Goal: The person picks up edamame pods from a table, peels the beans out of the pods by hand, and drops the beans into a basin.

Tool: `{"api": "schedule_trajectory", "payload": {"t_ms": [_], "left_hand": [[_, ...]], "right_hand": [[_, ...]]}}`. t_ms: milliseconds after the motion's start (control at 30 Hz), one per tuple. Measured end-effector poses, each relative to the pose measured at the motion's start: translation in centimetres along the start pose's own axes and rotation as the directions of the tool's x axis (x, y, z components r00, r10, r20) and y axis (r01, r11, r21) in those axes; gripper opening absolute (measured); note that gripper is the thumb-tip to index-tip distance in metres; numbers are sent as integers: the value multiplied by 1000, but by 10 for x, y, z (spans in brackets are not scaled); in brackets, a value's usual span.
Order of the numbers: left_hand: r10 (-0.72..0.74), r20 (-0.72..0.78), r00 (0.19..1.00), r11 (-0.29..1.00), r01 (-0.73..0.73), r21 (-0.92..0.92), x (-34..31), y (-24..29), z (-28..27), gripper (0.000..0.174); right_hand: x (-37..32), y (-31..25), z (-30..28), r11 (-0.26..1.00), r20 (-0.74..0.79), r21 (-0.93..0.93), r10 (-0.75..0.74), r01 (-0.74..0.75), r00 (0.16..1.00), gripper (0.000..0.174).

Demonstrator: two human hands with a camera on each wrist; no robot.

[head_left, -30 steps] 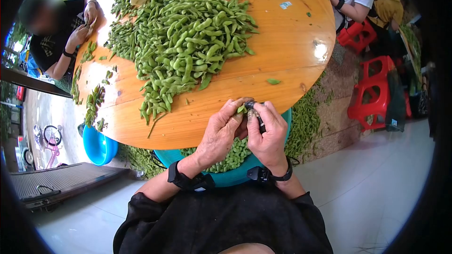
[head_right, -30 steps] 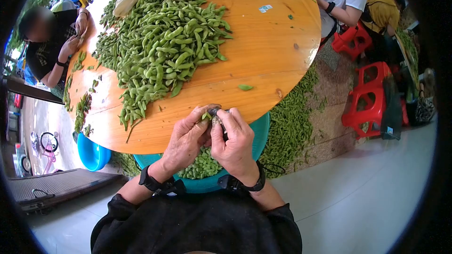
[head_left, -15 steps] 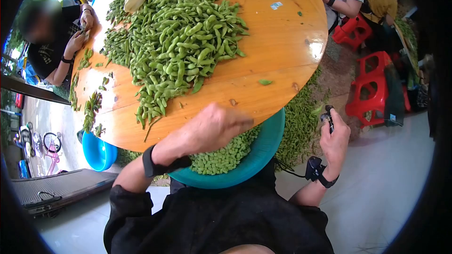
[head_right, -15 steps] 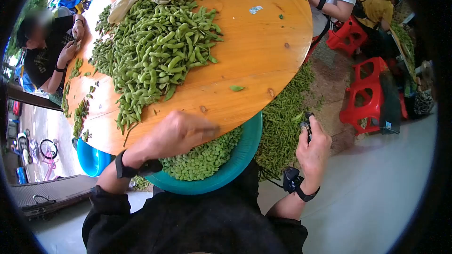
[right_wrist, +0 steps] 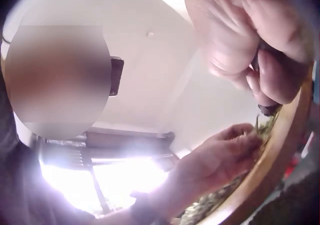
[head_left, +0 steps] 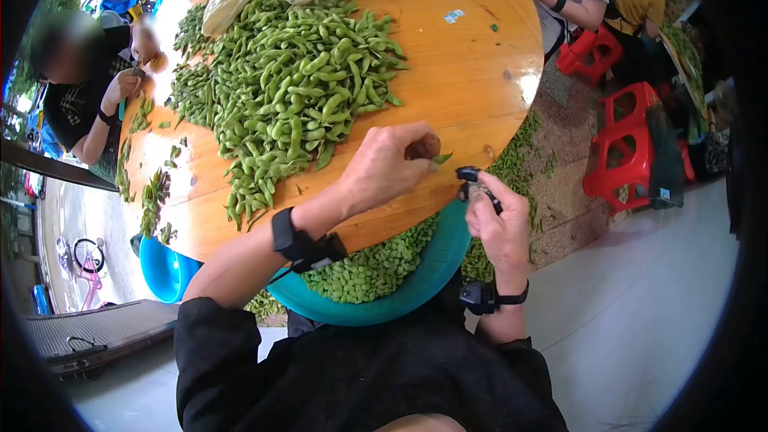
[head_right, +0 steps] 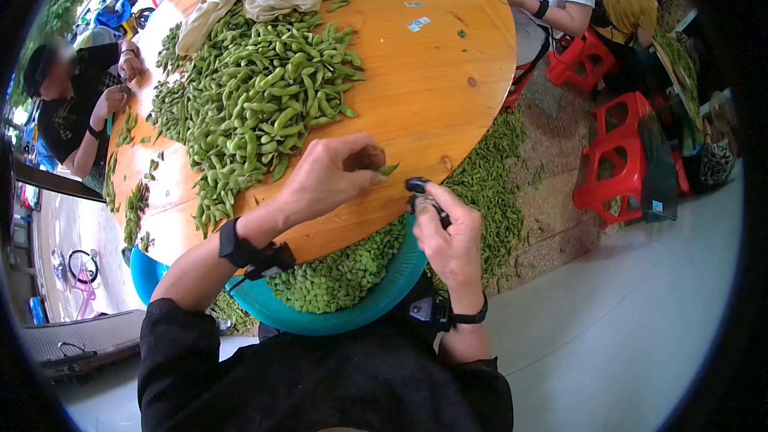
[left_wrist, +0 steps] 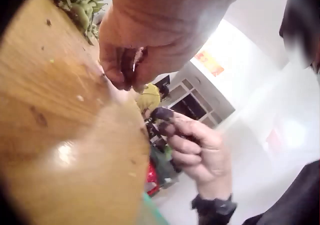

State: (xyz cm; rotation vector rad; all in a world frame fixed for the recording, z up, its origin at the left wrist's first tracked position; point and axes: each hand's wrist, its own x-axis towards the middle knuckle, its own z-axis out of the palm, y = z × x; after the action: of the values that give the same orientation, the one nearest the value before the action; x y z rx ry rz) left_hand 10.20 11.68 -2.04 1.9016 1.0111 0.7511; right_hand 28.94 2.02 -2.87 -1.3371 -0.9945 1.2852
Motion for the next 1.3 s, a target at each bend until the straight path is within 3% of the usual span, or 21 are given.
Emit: {"api": "schedule_trajectory", "payload": {"t_ms": [33,67,133,300,500,567,600,633,667,700,833,900,933,967,1000,1033,1067,1133,1233,1300], "left_hand": [[-72,20,997,986,74,-146,-7,4,-3,13],[-73,21,997,986,76,-146,-14,10,-6,13],[-203,89,975,942,220,-254,-30,17,-12,12],[-274,19,962,910,266,-318,-61,12,-20,11],[-299,-99,949,852,219,-476,-88,6,-23,6],[-358,-29,933,606,208,-768,-95,3,-25,9],[-359,-32,933,603,206,-770,-98,1,-24,9],[-371,43,928,392,199,-898,-101,-2,-22,11],[-363,119,924,158,187,-970,-104,-6,-19,13],[-334,113,936,82,148,-986,-107,-9,-15,15],[-386,93,918,31,114,-993,-110,0,-14,19],[-450,-80,889,508,182,-842,-111,6,-18,22],[-450,-82,889,509,180,-842,-113,3,-19,22],[-341,-203,918,797,167,-581,-114,-2,-19,23],[-194,-272,942,964,132,-231,-116,-3,-22,24],[-274,-220,936,957,241,-164,-118,-1,-27,24],[-276,-222,935,956,243,-165,-118,-3,-27,24],[-62,-305,950,995,82,51,-119,-9,-24,22],[55,-323,945,989,-7,147,-117,-10,-23,24],[37,-316,948,991,7,137,-117,-9,-24,23]], "right_hand": [[2,-1,7,995,45,99,12,-17,999,24],[2,-2,12,979,91,202,22,-40,996,24],[4,-1,22,964,175,254,27,-72,984,26],[4,-8,42,982,285,167,31,-82,958,23],[2,-5,61,983,361,182,-34,-34,932,23],[3,-6,64,968,398,235,-13,-89,917,22],[3,-7,65,947,430,289,5,-143,903,22],[5,-4,65,948,432,285,6,-143,902,22],[8,2,63,881,498,382,60,-281,865,21],[9,5,62,786,567,458,102,-416,817,20],[7,-2,71,818,545,420,119,-393,830,18],[5,-5,74,961,476,194,84,-198,875,17],[4,-4,77,961,478,194,83,-197,875,17],[2,-1,80,993,431,104,7,-57,902,17],[-1,1,83,997,391,7,-76,80,917,17],[-4,-5,85,995,367,-51,-59,84,928,16],[-4,-1,87,995,369,-51,-58,82,928,16],[-4,7,90,883,343,-239,-313,405,886,11],[-8,3,99,828,267,-347,-364,441,893,14],[-9,2,102,805,265,-365,-392,468,881,14]]}}
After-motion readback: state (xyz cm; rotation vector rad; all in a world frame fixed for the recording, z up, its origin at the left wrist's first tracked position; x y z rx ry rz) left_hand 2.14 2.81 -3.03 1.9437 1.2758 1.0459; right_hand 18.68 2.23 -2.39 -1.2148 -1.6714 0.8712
